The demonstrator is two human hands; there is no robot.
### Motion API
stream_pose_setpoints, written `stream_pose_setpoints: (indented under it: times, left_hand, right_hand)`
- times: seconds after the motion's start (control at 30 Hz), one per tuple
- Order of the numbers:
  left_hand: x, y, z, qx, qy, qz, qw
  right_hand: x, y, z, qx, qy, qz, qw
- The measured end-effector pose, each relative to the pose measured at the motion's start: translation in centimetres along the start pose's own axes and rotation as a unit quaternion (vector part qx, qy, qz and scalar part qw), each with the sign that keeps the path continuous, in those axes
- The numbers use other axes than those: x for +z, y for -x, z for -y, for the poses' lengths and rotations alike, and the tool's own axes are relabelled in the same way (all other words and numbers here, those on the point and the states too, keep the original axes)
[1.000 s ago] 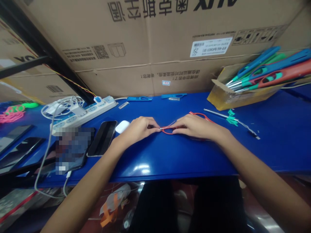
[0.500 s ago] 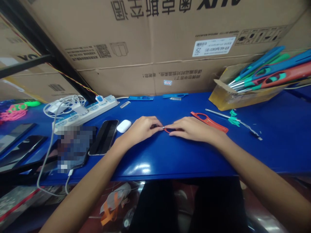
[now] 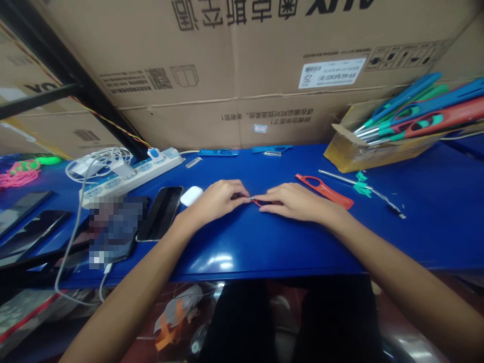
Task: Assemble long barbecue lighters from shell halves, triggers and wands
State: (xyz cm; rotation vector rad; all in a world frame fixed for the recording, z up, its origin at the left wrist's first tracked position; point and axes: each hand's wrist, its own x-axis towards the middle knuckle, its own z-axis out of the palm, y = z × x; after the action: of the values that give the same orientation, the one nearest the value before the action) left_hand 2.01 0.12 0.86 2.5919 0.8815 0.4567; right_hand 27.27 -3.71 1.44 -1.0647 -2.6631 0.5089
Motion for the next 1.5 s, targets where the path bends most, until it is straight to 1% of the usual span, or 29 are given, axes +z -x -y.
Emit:
stream_pose_setpoints:
  times: [0.13,0.23,0.3,0.43,0.5,0.77,0.97,1.17,1.3,1.4,1.5]
  left_hand:
    - [0.0,0.0,0.1,0.008,-0.003,-0.007,1.000]
    - [-0.1,-0.1,-0.1,0.002,0.019,-0.015,1.000]
    - [-0.2,-0.1,-0.3,-0.001,0.048,-0.027,0.998]
    - [-0.3,-0.1,-0.5,-0.008,0.109,-0.041,0.993]
    - [-0.2,-0.2,-0.5,-0.019,0.128,-0.037,0.991]
    - [0.1,-0.3,-0.2,-0.064,0.185,-0.011,0.981]
    - [0.1,-0.3,-0.4,-0.059,0.198,-0.007,0.978]
    - [0.3,-0.2,-0.6,-0.031,0.178,-0.006,0.983]
    - [0.3,-0.2,-0.6,-0.007,0.165,-0.022,0.986]
    - [0.3,-0.2,-0.5,0.006,0.140,-0.029,0.990]
    - [0.5,-0.3,-0.4,0.015,0.124,-0.019,0.992]
  right_hand:
    - [0.2,0.1,-0.1,-0.002,-0.028,-0.011,1.000]
    - [0.3,0.1,0.0,0.001,-0.045,-0.021,0.999]
    - [0.4,0.0,0.1,0.009,-0.047,-0.048,0.998]
    - [0.8,-0.4,0.2,0.038,-0.025,-0.126,0.991]
    - [1.0,-0.5,0.1,0.041,-0.010,-0.143,0.989]
    - [1.4,-0.6,0.1,0.035,0.018,-0.168,0.985]
    - [1.5,-0.6,0.0,0.027,0.000,-0.161,0.987]
    - [1.5,-0.6,0.0,0.036,-0.003,-0.141,0.989]
    - [1.6,-0.7,0.0,0.046,0.003,-0.140,0.989]
    - [1.6,-0.7,0.0,0.040,0.000,-0.135,0.990]
    - [1.5,-0.6,-0.1,0.027,-0.002,-0.122,0.992]
